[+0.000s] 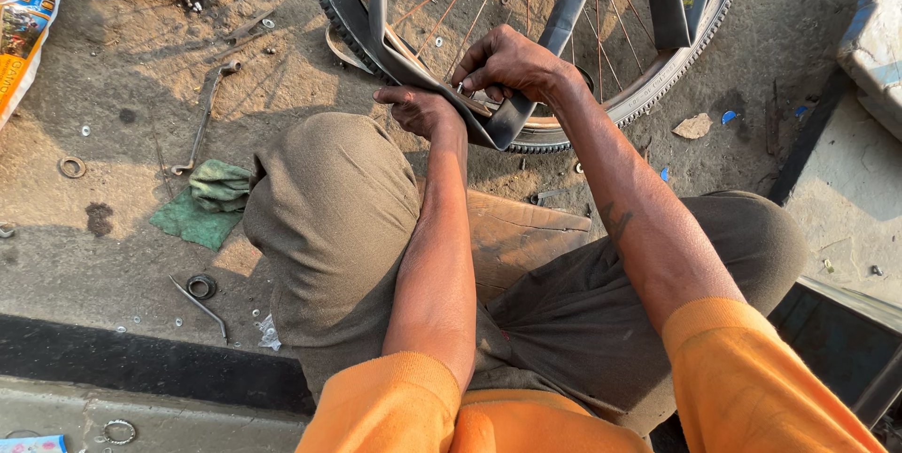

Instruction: The person removes a bicycle tire from the rim, inspects the inner tube, and then reinstalls the tire onto the rim using tire levers. The person works on the wheel while sitting on the ground in an outdoor repair area.

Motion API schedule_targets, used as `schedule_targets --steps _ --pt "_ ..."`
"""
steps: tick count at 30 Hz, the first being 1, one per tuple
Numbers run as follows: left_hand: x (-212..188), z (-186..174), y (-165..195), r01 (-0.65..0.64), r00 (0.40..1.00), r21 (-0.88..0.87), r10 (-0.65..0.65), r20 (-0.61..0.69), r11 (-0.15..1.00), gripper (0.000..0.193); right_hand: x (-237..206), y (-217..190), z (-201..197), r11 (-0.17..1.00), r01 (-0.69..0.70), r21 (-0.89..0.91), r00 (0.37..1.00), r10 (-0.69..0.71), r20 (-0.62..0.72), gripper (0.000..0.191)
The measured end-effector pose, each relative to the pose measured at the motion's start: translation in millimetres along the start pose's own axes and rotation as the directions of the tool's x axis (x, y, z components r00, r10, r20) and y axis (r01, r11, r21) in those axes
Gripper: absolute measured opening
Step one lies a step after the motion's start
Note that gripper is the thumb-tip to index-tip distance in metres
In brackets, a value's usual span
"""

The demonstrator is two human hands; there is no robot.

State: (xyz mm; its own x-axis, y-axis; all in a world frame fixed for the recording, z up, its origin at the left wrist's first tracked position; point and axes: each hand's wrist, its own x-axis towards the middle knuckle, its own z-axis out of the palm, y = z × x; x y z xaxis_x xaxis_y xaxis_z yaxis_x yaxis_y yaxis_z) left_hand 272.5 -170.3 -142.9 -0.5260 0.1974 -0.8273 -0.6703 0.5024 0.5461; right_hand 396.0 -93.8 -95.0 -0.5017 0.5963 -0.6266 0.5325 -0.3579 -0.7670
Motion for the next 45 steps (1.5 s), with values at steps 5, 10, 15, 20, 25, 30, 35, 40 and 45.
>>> schedule_targets --steps 5,10,15,20,25,30,35,40,45 --pt "1 0 -2 -0.001 1.000 0.012 0.001 -0.007 1.000 0.097 0 0 1 1.000 -0.004 -0.001 1.000 0.004 -0.007 0.017" --pt "1 1 -1 0.021 1.000 0.044 -0.020 -0.020 0.999 0.096 1 1 2 1.000 -0.013 0.012 1.000 0.013 -0.004 0.019" --pt "-2 1 0 0.020 0.999 0.024 -0.019 -0.027 1.000 0.097 2 -1 2 0.999 -0.008 -0.050 1.000 0.008 0.008 0.019" --pt "-3 0 -2 0.011 1.000 0.051 -0.012 0.002 0.999 0.098 1 0 1 0.996 -0.030 -0.089 1.000 0.031 0.000 0.021" --pt "1 1 -5 0.002 1.000 0.052 -0.002 -0.009 0.999 0.098 2 1 1 0.989 -0.013 -0.150 1.000 0.016 0.021 0.021" --pt "4 1 -6 0.010 1.000 0.030 -0.009 -0.025 0.999 0.099 3 0 2 0.968 -0.016 -0.249 0.999 0.026 0.036 0.019" --pt "6 1 -7 0.008 1.000 0.034 -0.007 -0.025 0.999 0.098 4 4 1 0.953 -0.015 -0.302 0.998 0.034 0.058 0.017" --pt "8 2 -9 0.004 0.999 0.032 -0.003 -0.032 0.999 0.100 7 9 3 0.992 0.006 -0.124 0.999 -0.001 0.038 0.020" --pt "5 1 -7 -0.011 0.999 0.036 0.012 -0.033 0.999 0.099 6 8 2 0.993 0.037 -0.111 0.999 -0.035 0.022 0.023"
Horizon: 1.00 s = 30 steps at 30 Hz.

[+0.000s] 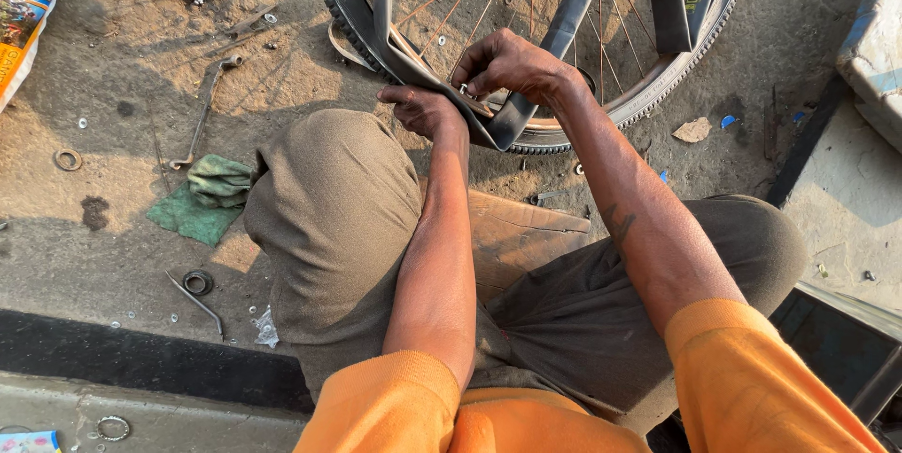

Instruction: The person removes a bicycle tire from the rim, inspects the inner tube, and then reinstalls the tire onto the rim using tire levers. The person works on the wheel while sitting on the ground in an outdoor repair area.

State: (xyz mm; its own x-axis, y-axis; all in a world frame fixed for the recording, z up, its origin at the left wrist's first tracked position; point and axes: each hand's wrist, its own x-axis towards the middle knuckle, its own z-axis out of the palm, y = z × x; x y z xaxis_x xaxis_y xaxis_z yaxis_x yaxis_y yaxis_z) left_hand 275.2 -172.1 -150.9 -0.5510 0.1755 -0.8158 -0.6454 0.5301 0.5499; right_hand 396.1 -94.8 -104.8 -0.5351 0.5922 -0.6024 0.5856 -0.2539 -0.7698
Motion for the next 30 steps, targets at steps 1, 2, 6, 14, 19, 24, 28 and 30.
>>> schedule_targets --steps 1,2,6,14,19,24,28,30 --pt "-1 0 1 -0.001 1.000 0.004 0.001 0.009 1.000 0.099 -1 -1 -1 1.000 -0.001 -0.004 1.000 0.001 0.004 0.023" --pt "-1 0 1 -0.003 1.000 0.007 0.002 0.018 1.000 0.099 -2 -2 -1 1.000 -0.001 -0.008 1.000 0.001 0.007 0.023" --pt "-4 -1 3 0.005 0.999 -0.019 -0.004 0.042 1.000 0.098 -4 -1 -2 0.993 0.006 0.121 1.000 -0.008 0.016 0.020" --pt "-1 0 1 -0.015 1.000 -0.009 0.015 0.013 1.000 0.100 2 5 2 0.999 -0.044 0.021 0.999 0.045 -0.029 0.028" --pt "3 2 -1 -0.004 1.000 0.002 0.004 0.004 1.000 0.102 3 6 6 0.986 -0.044 -0.159 0.999 0.048 0.022 0.035" --pt "6 3 -3 -0.002 1.000 -0.013 0.002 -0.006 1.000 0.099 6 5 7 0.963 -0.063 -0.263 0.996 0.077 0.044 0.045" --pt "7 3 -4 -0.019 1.000 -0.024 0.019 -0.001 1.000 0.099 4 11 1 0.967 0.001 -0.255 0.995 0.025 0.101 0.045" --pt "7 3 -5 -0.022 1.000 -0.010 0.022 0.005 1.000 0.099 3 13 1 0.987 0.032 -0.160 0.997 -0.020 0.076 0.043"
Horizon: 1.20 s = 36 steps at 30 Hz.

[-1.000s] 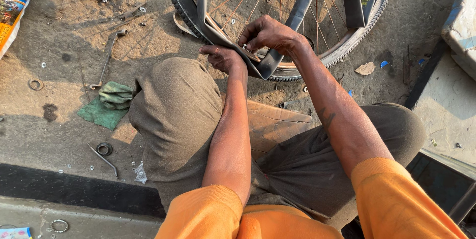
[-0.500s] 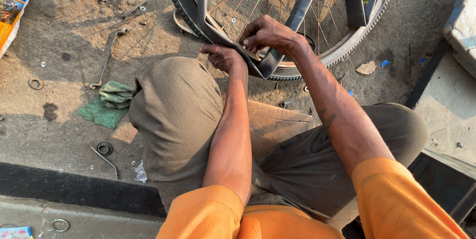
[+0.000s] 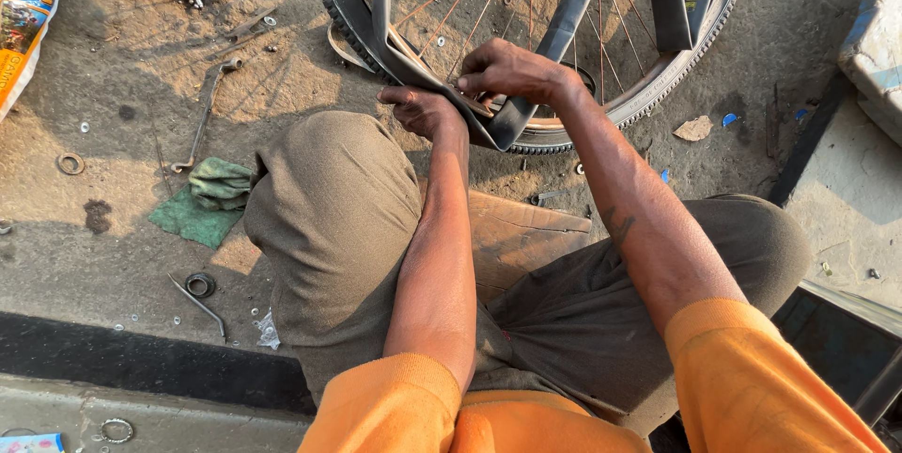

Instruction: The person removes a bicycle tire from the rim, inspects the inner tube, and then reinstalls the tire onto the rim using tire levers. The person works on the wheel while sitting on the ground in an outdoor repair area.

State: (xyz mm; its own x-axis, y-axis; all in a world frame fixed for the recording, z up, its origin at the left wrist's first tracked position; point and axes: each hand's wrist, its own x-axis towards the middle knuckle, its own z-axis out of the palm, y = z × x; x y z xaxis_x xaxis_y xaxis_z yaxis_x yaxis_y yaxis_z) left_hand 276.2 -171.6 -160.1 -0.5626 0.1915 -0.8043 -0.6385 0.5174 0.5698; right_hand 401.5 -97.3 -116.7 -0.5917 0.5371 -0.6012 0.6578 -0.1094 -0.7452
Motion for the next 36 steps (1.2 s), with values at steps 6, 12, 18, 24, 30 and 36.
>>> schedule_targets --steps 6,12,18,24,30,36 --pt "0 0 -1 -0.011 1.000 -0.040 0.011 0.003 0.999 0.102 2 -4 18 0.970 0.059 0.236 0.990 -0.027 -0.138 0.039" --pt "-2 1 4 0.045 0.998 -0.082 -0.049 -0.046 0.996 0.097 -7 -8 20 0.803 0.132 0.582 0.977 -0.008 -0.212 0.053" --pt "-5 -1 6 0.008 0.999 -0.041 -0.010 -0.051 0.999 0.100 -3 -15 22 0.916 0.003 0.401 0.962 0.107 -0.252 0.054" --pt "-1 3 1 0.032 0.999 -0.145 -0.037 -0.037 0.989 0.100 -6 -13 21 0.895 0.031 0.444 0.974 0.072 -0.214 0.054" --pt "-5 2 3 0.059 0.994 -0.102 -0.068 -0.089 0.993 0.103 -6 -14 22 0.853 0.059 0.518 0.990 0.016 -0.140 0.052" --pt "-8 2 6 0.090 0.993 -0.158 -0.101 -0.064 0.983 0.101 -6 -11 25 0.833 0.055 0.551 0.983 0.051 -0.175 0.056"
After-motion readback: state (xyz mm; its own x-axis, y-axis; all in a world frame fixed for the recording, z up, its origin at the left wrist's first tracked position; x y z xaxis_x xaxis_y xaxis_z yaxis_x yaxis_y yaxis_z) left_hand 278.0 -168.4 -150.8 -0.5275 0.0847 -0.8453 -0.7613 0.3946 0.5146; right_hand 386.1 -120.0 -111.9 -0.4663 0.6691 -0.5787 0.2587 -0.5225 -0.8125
